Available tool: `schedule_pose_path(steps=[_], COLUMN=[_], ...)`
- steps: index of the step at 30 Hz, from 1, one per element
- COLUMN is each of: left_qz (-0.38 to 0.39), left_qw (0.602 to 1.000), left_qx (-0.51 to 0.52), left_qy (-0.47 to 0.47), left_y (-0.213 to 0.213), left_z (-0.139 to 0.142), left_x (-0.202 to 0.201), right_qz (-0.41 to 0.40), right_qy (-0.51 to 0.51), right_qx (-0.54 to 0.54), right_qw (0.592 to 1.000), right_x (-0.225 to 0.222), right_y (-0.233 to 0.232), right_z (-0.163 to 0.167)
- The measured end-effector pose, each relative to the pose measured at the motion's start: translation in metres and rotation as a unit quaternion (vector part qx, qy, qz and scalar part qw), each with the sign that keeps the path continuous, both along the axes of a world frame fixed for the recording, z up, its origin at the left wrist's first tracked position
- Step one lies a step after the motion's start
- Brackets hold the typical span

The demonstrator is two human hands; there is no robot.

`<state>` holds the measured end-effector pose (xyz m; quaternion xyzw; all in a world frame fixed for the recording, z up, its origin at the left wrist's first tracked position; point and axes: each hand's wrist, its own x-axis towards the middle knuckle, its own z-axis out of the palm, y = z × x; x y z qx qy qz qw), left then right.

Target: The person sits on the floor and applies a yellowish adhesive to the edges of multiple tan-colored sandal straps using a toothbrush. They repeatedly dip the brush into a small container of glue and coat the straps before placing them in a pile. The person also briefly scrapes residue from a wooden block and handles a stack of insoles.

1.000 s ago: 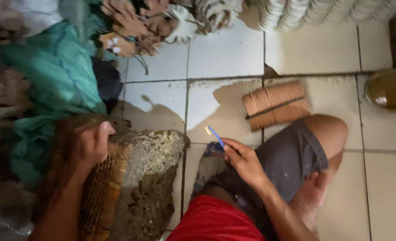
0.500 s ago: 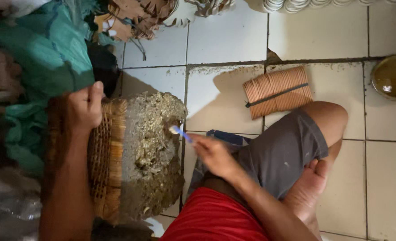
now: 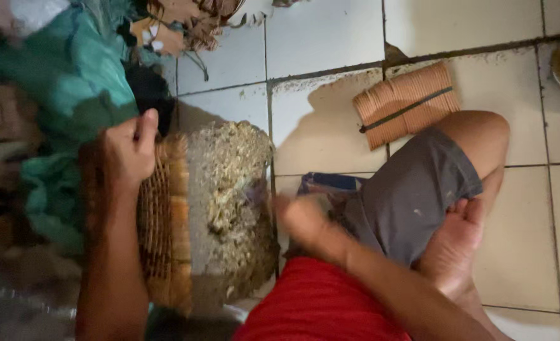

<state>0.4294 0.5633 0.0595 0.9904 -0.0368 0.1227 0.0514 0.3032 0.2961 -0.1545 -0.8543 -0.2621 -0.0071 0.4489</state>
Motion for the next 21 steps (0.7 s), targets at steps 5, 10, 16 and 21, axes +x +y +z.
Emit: schedule_pose_path(steps=[5,10,16,21], left_qz=[0.045,0.063,0.011,0.083], left_qw=[0.997,0.992,0.992,0.993], left_qx=[-0.065,-0.084,-0.117,-0.005], left_qy=[0.024,0.073,0.053,0.081], left_y=[-0.017,-0.025,-0.035,-0.025], left_z=[0.012,0.019,0.025,0.021], left_x=[0.002,0.002,0.004,0.002], right_qz=[0.002,0.055,0.055,0.055], right_qy=[0.064,0.07,0.034,0.023], right_qx=[-0.104,-0.081,-0.202,-0.091], right_qw=[0.993,0.993,0.977,0.994], right_x=[-0.002,-0.005,-0.003,0.001], right_y=[-0.003,-0.002,0.015,-0.01], right_z=[0.022,0.04,0.004,-0.026])
